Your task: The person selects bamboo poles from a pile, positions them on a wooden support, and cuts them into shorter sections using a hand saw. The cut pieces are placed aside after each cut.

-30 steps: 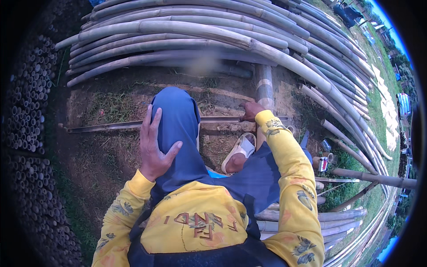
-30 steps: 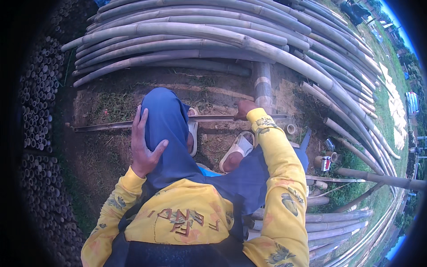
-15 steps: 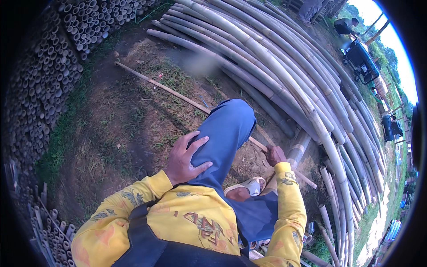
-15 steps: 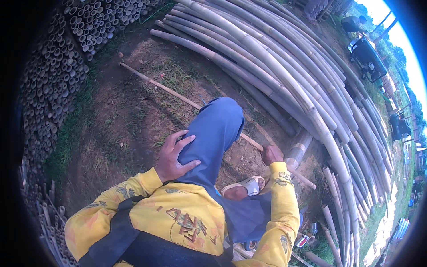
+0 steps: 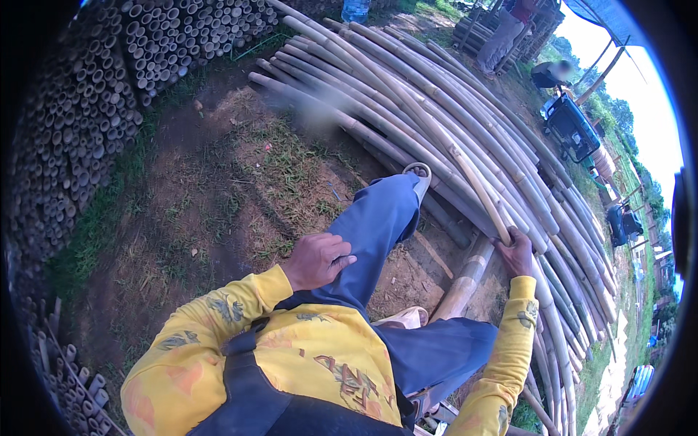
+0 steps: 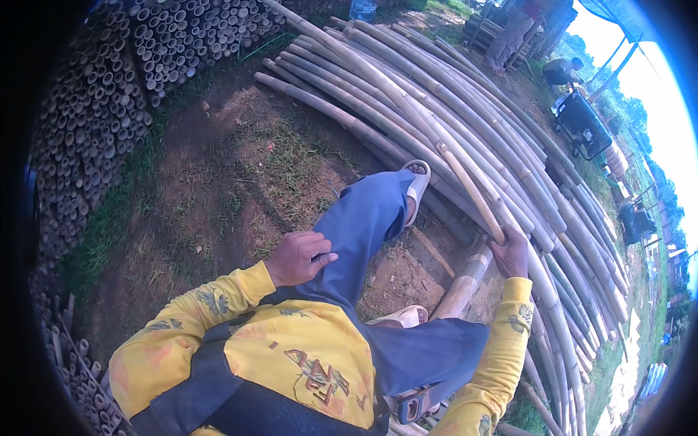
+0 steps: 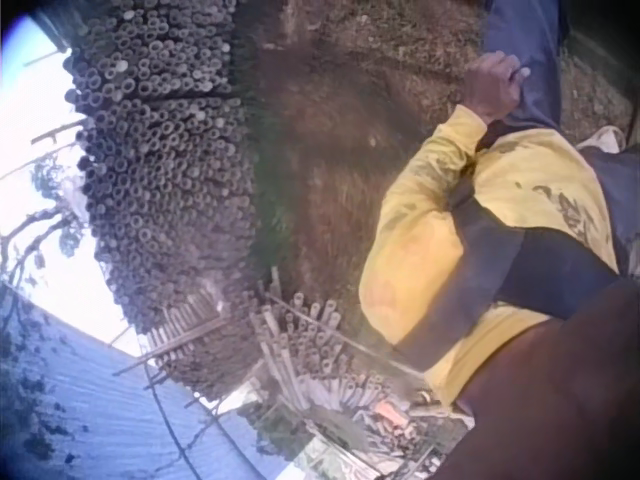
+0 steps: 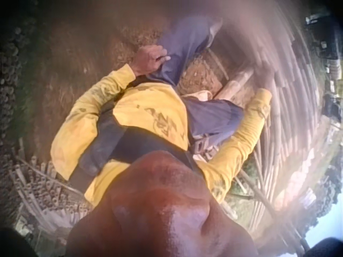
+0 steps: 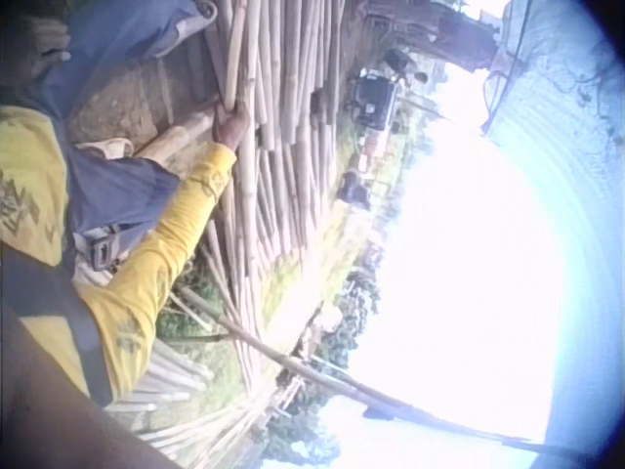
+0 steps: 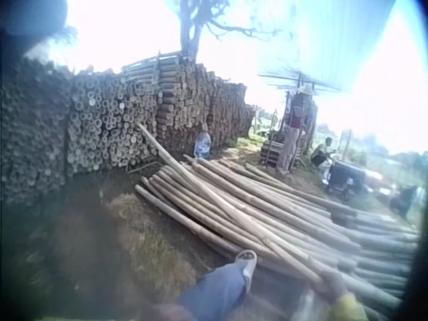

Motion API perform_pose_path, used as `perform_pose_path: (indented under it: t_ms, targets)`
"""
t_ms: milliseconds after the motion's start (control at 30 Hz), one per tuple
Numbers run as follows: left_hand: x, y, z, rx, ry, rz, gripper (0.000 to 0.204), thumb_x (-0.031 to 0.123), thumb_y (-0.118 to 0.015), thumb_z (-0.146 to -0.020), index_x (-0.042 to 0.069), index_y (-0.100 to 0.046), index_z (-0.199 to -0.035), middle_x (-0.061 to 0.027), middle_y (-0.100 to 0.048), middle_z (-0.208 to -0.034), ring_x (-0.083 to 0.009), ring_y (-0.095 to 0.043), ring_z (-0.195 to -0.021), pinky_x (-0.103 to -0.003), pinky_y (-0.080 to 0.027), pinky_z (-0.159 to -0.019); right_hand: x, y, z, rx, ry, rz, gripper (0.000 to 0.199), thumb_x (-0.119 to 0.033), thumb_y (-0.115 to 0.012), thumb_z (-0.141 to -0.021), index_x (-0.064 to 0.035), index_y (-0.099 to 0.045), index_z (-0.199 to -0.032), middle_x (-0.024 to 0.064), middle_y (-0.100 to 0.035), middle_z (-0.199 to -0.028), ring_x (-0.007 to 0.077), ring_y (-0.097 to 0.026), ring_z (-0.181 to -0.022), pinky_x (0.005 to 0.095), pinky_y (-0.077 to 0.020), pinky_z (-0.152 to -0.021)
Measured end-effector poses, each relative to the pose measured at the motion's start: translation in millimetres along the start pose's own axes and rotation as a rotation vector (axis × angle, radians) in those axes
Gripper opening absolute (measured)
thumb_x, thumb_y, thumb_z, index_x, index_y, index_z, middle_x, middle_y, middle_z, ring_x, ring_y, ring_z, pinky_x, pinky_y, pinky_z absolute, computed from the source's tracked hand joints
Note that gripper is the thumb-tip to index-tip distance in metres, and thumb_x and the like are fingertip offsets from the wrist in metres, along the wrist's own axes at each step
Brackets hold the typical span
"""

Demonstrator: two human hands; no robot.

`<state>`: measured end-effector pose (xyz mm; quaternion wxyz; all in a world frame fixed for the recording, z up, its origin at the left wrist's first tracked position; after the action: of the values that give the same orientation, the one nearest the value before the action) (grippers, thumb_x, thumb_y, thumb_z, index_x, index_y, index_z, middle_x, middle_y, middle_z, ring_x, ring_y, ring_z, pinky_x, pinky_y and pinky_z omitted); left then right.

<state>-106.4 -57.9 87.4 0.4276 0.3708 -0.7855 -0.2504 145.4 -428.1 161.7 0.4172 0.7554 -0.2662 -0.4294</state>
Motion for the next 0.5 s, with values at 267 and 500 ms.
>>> perform_pose_path:
  t_ms: [267, 500]
  targets:
    - [-13, 0, 45, -0.595, -0.206, 0.16, 0.025, 0.033, -0.069, -0.094, 0.01, -0.06, -0.088, -0.0097, -0.061, -0.076, -0.032, -0.067, -0.078, -0.045, -0.052, -0.067, 19, 57, 42, 0.154, -0.175, 0.134, 0.03, -0.019, -0.084, -0.082, 0.0036, -0.07, -0.097, 0.0082, -0.069, -0.078, 0.0145, -0.06, -0.071, 0.0335, -0.0502, -0.069]
    - [98, -45, -20, -0.588, -0.481, 0.404, 0.031, 0.035, -0.07, -0.092, 0.006, -0.059, -0.094, -0.0103, -0.065, -0.086, -0.0314, -0.068, -0.081, -0.044, -0.054, -0.069, -10, 100, 70, 0.183, -0.32, 0.197, 0.042, -0.03, -0.091, -0.078, 0.0017, -0.07, -0.096, 0.0097, -0.066, -0.075, 0.0151, -0.058, -0.067, 0.0353, -0.0477, -0.065]
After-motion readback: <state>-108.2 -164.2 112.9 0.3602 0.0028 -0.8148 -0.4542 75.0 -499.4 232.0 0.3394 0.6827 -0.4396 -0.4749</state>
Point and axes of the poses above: each hand's wrist, its own z-axis away from the middle knuckle, its own y-axis out of the back of the hand, x = y × z, the point moved 7 cm from there along -z, towards the middle knuckle
